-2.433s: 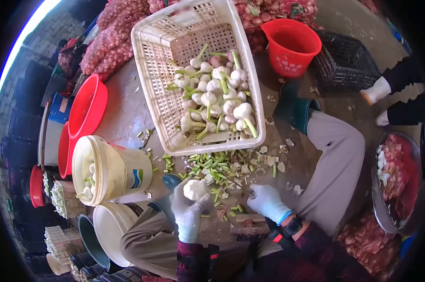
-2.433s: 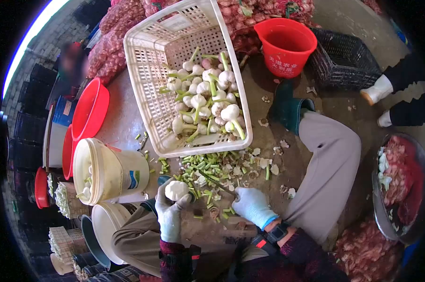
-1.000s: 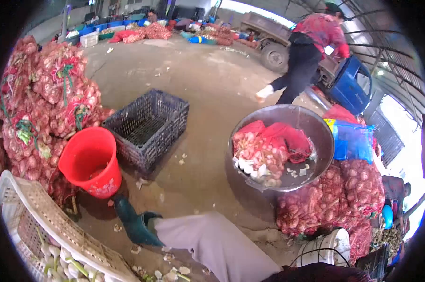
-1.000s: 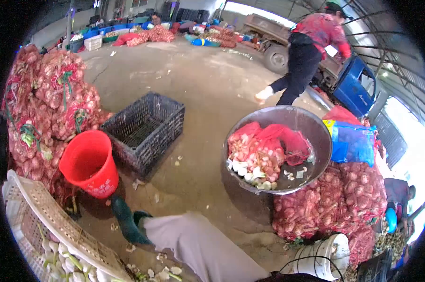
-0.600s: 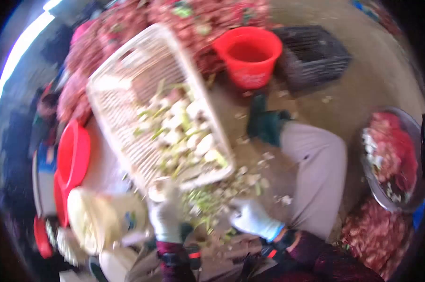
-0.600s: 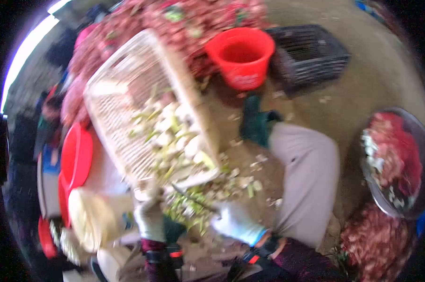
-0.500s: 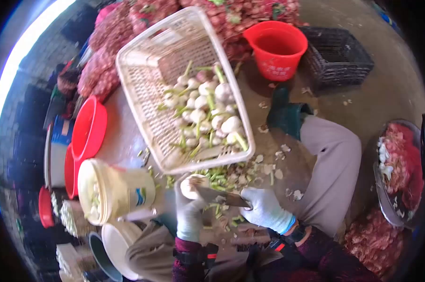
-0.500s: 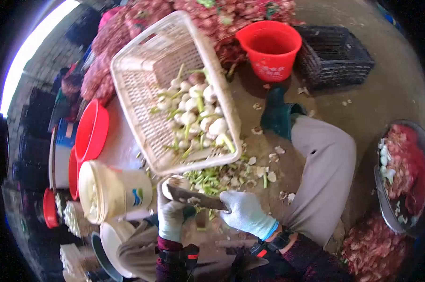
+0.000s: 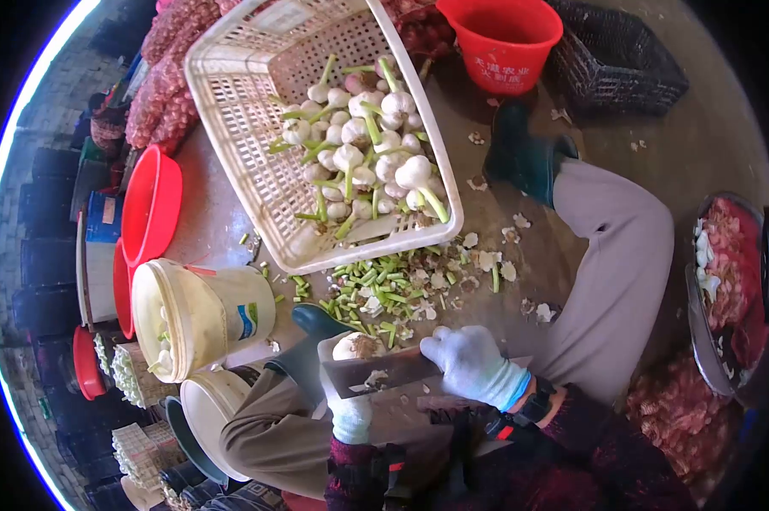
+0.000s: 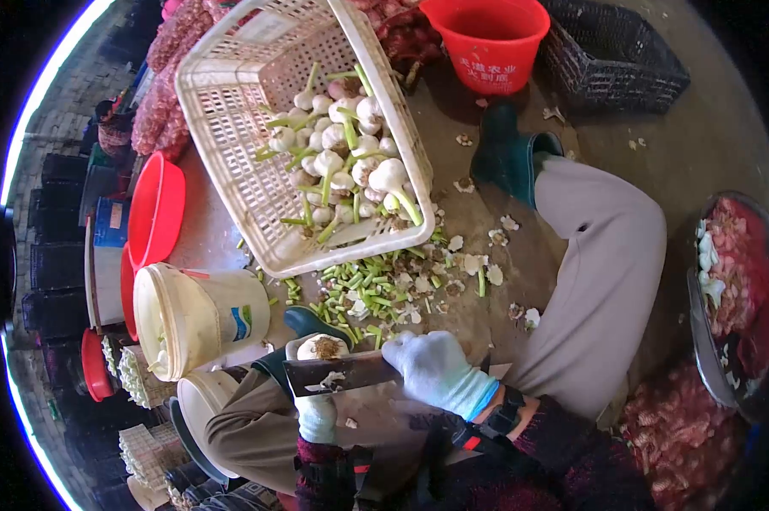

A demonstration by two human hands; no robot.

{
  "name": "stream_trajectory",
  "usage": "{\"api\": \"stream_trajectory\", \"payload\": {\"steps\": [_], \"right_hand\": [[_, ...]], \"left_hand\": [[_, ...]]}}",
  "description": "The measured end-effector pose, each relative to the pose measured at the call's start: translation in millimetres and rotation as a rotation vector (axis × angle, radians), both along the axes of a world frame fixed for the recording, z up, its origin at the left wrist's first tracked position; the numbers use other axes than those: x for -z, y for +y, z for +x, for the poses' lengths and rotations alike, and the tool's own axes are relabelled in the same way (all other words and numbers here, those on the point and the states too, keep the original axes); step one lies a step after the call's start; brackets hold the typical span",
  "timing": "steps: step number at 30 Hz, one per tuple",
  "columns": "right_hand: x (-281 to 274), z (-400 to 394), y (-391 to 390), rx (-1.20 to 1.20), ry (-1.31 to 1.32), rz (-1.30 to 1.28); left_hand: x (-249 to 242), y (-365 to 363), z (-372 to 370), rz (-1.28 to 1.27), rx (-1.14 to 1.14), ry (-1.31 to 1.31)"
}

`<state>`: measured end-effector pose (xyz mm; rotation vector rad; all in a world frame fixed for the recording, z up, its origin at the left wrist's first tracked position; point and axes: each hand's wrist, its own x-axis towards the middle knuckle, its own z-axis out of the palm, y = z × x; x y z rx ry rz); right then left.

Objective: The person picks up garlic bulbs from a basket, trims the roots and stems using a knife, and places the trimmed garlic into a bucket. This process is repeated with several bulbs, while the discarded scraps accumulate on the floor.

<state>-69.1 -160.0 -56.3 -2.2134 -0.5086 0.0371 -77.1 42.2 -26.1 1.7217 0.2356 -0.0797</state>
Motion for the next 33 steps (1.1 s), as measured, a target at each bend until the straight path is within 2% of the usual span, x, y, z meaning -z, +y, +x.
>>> {"api": "stream_trajectory", "payload": {"steps": [2, 4, 5, 6, 8, 11, 14, 18, 20, 21, 24, 25, 26, 27, 28, 29, 30, 33], "right_hand": [[15.0, 4.0, 1.9, 0.008, 0.037, -0.003], [33.4, 3.4, 5.4, 0.000, 0.067, -0.015], [35.8, 4.5, 7.0, -0.013, 0.102, -0.018], [40.4, 3.6, 7.8, -0.015, 0.116, -0.025], [45.9, 7.2, 12.0, -0.015, 0.105, -0.006], [45.1, 4.9, 15.1, -0.034, 0.106, -0.065], [50.9, 1.0, 17.3, -0.014, 0.058, -0.021], [62.5, 4.1, 14.0, -0.030, 0.107, -0.033], [67.2, 4.8, 16.2, -0.040, 0.152, -0.016], [71.0, 5.7, 16.7, -0.036, 0.158, 0.006], [71.3, 5.6, 17.3, 0.003, 0.120, 0.048], [66.1, 8.1, 15.5, 0.044, 0.299, -0.037], [71.3, 19.7, -4.0, -0.006, 0.579, -0.380], [74.6, 16.8, -6.0, 0.035, 0.597, -0.342], [75.9, 22.4, -5.5, 0.054, 0.581, -0.328], [61.2, 24.5, 1.6, 0.198, 0.489, -0.217], [45.8, 25.2, 2.9, 0.218, 0.452, -0.134], [11.5, 13.4, 6.9, 0.102, 0.195, 0.024]], "left_hand": [[6.6, -1.3, 2.6, -0.029, -0.028, 0.029], [11.9, 0.0, 5.1, 0.172, -0.009, 0.021], [11.7, -0.8, 8.0, 0.161, -0.027, -0.023], [3.4, -2.6, 7.7, 0.209, -0.032, 0.089], [8.5, -0.2, 4.4, 0.027, -0.036, -0.007], [19.7, 8.5, -0.7, 0.275, -0.052, 0.031], [13.0, 1.0, -1.7, 0.319, -0.085, -0.006], [11.3, -7.3, 2.1, 0.299, -0.087, -0.047], [11.0, -7.2, 4.0, -0.007, -0.141, 0.100], [11.0, -8.9, 5.9, -0.062, -0.123, 0.078], [8.9, -7.3, 6.1, 0.031, -0.119, 0.046], [6.2, 1.2, 2.3, 0.206, -0.148, 0.083], [-19.0, -13.9, 2.2, 0.298, -0.155, -0.078], [-38.1, -12.5, 1.5, 0.333, -0.118, -0.221], [-47.0, -11.5, 3.9, 0.353, -0.119, -0.385], [-49.5, -10.3, 8.0, 0.205, -0.218, -0.253], [-50.3, -8.1, 13.6, 0.049, -0.290, -0.123], [-27.5, 4.8, 11.8, 0.116, -0.254, -0.070]]}}
